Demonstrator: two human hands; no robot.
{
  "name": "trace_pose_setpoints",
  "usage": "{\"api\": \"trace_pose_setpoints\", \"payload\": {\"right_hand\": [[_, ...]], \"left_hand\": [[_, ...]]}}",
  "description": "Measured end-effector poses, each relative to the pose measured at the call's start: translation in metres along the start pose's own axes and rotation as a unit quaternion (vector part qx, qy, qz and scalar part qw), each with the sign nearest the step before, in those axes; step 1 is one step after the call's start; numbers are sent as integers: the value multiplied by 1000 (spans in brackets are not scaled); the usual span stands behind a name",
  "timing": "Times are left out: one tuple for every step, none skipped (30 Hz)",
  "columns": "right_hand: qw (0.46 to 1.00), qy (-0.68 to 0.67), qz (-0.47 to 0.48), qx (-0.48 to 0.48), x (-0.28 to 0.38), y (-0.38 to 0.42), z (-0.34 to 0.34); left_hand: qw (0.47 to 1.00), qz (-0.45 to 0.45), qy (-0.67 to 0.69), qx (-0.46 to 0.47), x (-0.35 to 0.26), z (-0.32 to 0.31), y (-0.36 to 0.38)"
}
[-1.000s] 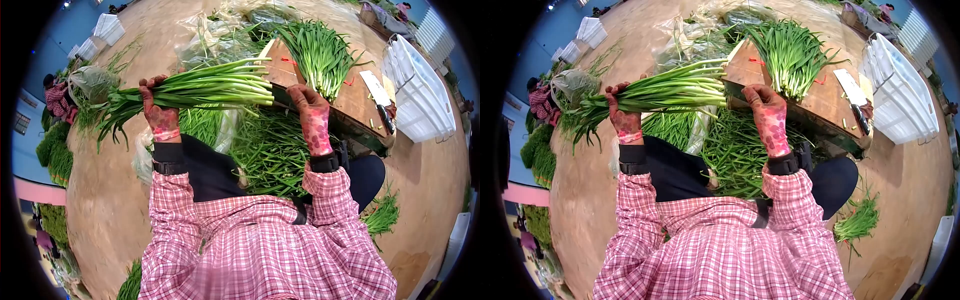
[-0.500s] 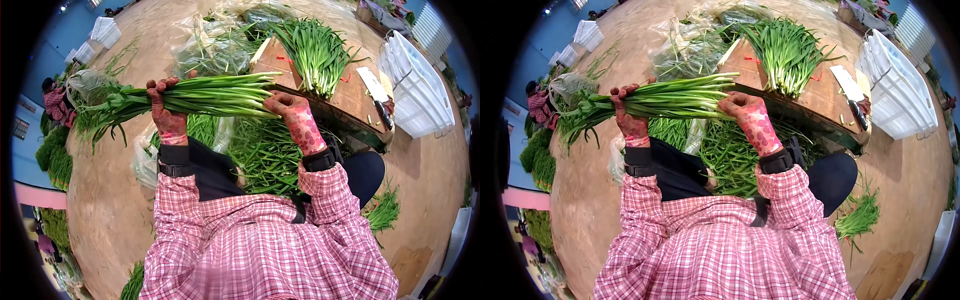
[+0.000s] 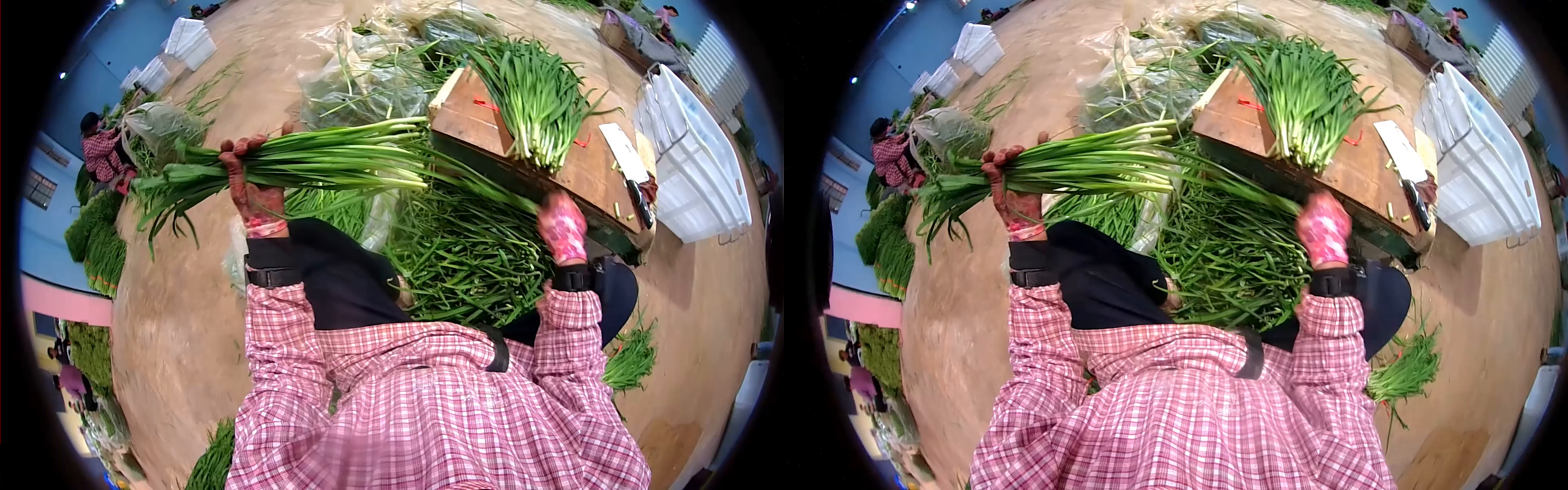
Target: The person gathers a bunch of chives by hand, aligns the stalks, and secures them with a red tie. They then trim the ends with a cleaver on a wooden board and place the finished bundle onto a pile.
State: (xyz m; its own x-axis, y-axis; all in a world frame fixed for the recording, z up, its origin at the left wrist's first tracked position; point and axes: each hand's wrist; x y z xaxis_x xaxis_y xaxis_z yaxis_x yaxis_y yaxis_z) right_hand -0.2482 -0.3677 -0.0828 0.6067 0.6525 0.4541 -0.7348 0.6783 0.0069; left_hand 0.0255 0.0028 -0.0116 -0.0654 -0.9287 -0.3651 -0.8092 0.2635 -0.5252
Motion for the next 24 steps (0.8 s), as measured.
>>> {"api": "trace_pose_setpoints", "payload": {"right_hand": [[979, 159, -84, 92, -3, 2, 6], [986, 127, -69, 87, -1, 5, 10], [990, 97, -55, 82, 14, 13, 20], [982, 4, 150, -115, 21, 20, 12], [968, -55, 194, -151, 57, 21, 21], [942, -134, 260, -162, 90, 19, 31], [912, -99, 340, -205, 115, 15, 34], [901, -111, 376, -185, 138, 12, 39], [884, -119, 421, -166, 149, 1, 31], [882, -115, 439, -129, 158, -6, 24], [877, -111, 458, -90, 164, -11, 18], [899, -134, 418, 5, 164, -10, 15], [909, -155, 373, 100, 164, -9, 11], [875, -251, 367, 190, 158, -11, 0], [851, -299, 376, 212, 152, -7, -8], [851, -321, 346, 231, 147, 5, -11], [850, -342, 314, 249, 143, 17, -14], [837, -377, 294, 267, 140, 23, -28], [870, -346, 290, 197, 137, 34, -41], [883, -346, 252, 190, 135, 43, -51], [895, -346, 214, 182, 135, 50, -60], [914, -331, 175, 153, 139, 56, -67], [899, -382, 169, 132, 132, 54, -90], [864, -460, 148, 144, 125, 52, -115]], "left_hand": [[1000, -8, -12, 3, -8, 1, -1], [1000, -14, -24, 7, -15, 1, -2], [999, -19, -33, 9, -17, 0, -3], [999, -18, -42, 6, -15, -6, -3], [999, -5, -32, 10, -11, -9, -3], [1000, 8, -23, 19, -7, -13, -6], [999, 20, -13, 26, -2, -16, -8], [999, 8, -36, 6, 3, -13, -10], [999, 29, -8, 15, 8, -17, -10], [998, 49, 18, 23, 13, -23, -9], [996, 67, 43, 30, 16, -27, -9], [993, 91, 59, 40, 19, -28, -11], [993, 102, 44, 26, 21, -30, -12], [994, 107, 2, 6, 25, -31, -13], [993, 110, -38, -15, 28, -29, -14], [987, 140, -65, -45, 33, -22, -17], [978, 171, -89, -75, 39, -14, -19], [971, 189, -97, -115, 48, -14, -18], [947, 199, -206, -148, 54, -27, -14], [946, 208, -185, -165, 66, -20, -14], [945, 218, -163, -181, 77, -15, -14], [937, 238, -189, -174, 84, -27, -10], [931, 209, -242, -175, 101, -22, -12], [921, 180, -295, -178, 118, -18, -14]]}}
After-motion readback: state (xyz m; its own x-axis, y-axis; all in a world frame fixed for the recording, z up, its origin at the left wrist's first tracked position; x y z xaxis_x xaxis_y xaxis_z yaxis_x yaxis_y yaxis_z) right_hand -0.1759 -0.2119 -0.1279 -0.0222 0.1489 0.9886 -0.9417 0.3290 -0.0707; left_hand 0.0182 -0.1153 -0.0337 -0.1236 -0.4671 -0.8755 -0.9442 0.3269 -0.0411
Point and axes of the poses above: each hand's wrist, its own y-axis away from the middle knuckle, its own z-axis out of the back of the hand, x = y × z, and after that the axes turned 7 degrees about -y, right-handed
